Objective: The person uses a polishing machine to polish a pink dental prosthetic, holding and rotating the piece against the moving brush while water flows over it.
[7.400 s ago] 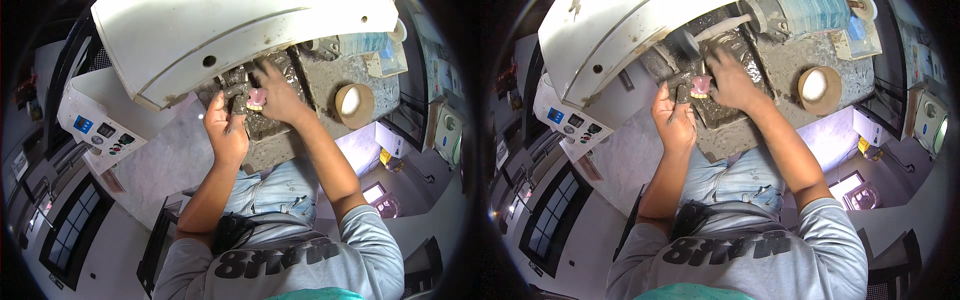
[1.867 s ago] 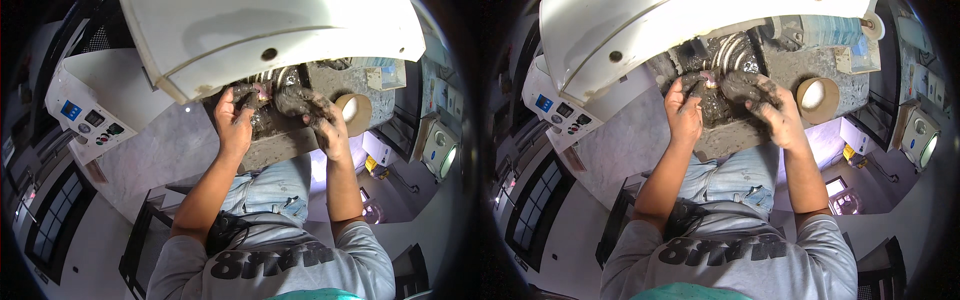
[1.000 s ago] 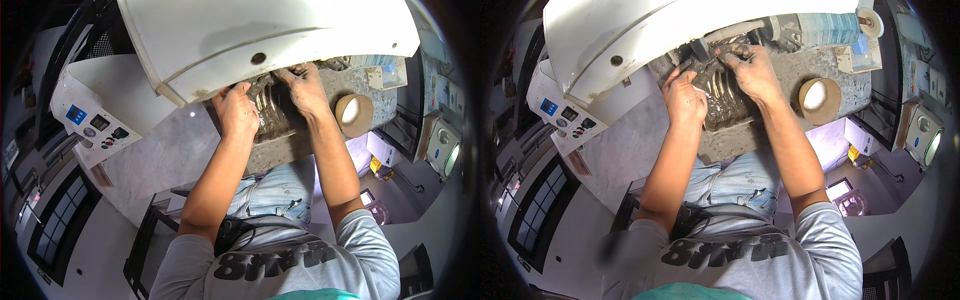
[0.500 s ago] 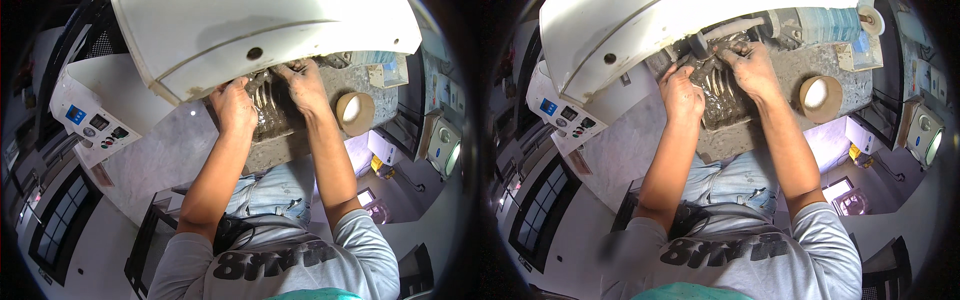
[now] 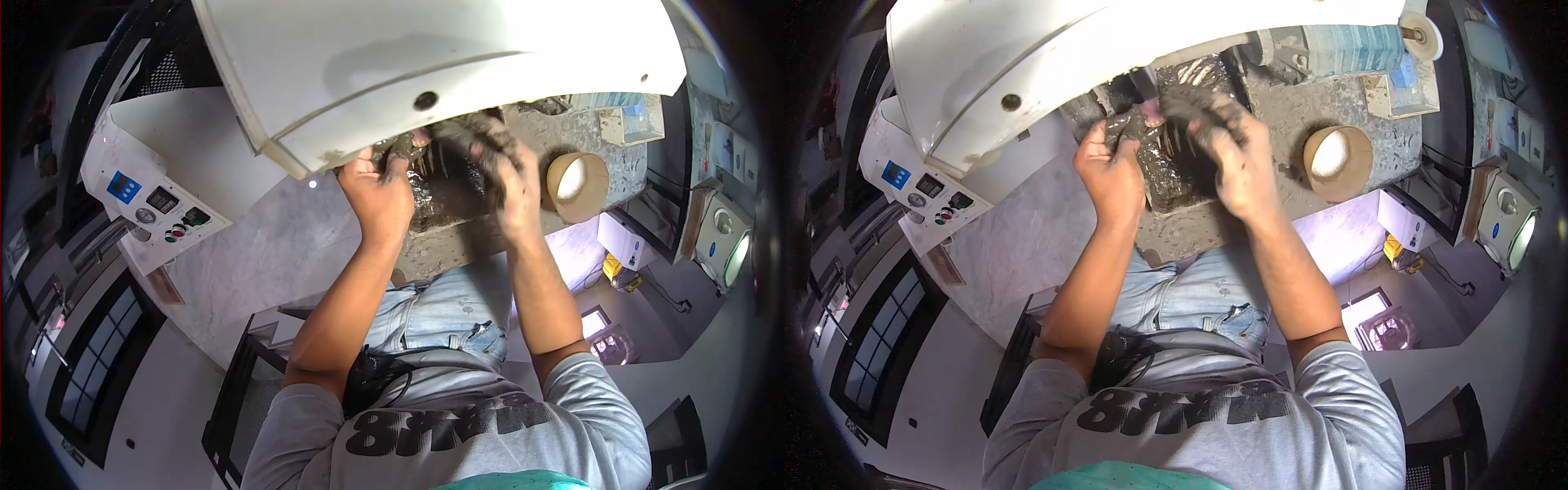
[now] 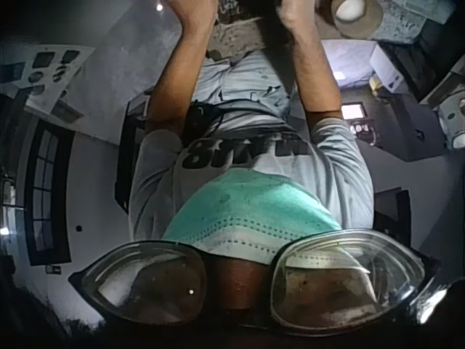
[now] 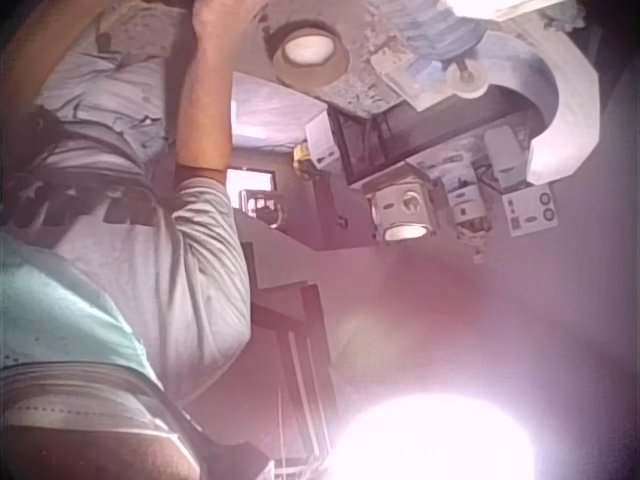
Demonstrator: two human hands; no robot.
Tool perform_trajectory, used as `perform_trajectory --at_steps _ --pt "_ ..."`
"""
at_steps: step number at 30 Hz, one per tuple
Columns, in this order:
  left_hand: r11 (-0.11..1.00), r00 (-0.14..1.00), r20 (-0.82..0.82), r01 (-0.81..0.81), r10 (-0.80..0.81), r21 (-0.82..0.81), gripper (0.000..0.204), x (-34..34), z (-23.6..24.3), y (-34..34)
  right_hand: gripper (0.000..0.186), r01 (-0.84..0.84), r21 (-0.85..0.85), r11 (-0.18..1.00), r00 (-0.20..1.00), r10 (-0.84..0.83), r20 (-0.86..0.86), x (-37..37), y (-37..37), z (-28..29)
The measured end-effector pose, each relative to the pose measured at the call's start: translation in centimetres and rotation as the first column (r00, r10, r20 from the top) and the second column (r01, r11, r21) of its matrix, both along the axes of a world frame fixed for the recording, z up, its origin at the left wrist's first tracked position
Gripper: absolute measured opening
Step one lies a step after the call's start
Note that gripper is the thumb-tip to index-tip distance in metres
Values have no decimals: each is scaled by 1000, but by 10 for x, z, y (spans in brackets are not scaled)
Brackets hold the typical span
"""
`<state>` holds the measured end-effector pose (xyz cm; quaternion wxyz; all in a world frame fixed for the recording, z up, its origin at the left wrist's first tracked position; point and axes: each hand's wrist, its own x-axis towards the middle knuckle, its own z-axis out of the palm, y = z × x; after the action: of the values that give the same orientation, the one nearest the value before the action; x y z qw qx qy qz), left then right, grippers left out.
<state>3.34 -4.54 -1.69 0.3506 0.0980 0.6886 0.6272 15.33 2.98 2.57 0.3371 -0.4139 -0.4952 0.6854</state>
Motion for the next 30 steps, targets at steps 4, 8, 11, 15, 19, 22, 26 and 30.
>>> perform_trajectory --at_steps 4,8,11,15,19,22,26,30 --pt "989 981 -179 91 -70 113 20 11 -23 -12 59 -84 -222 971 996 87 3 -4 -16 2" --pt "991 994 -35 106 -103 80 22 17 -21 -22 51 11 -105 994 997 -19 -69 -10 -3 -6" --pt "997 998 69 5 -11 78 29 8 -21 -15 28 43 96 994 910 -79 406 -3 11 -13" --pt "973 922 369 -178 114 144 36 1 -17 2 18 -90 -137 987 942 128 309 -7 18 -33" --pt "937 841 479 -335 251 97 31 -2 -15 17 17 -36 -108 994 973 59 223 -16 28 -31" --pt "915 818 502 -385 280 118 30 -4 -14 25 16 27 -149 988 977 5 212 -23 28 -29" --pt "901 778 531 -429 336 59 28 -7 -8 30 16 58 -116 992 975 -31 218 -24 26 -31" --pt "913 798 516 -403 311 72 27 -12 -11 26 16 62 -152 986 987 -38 158 -28 23 -30"
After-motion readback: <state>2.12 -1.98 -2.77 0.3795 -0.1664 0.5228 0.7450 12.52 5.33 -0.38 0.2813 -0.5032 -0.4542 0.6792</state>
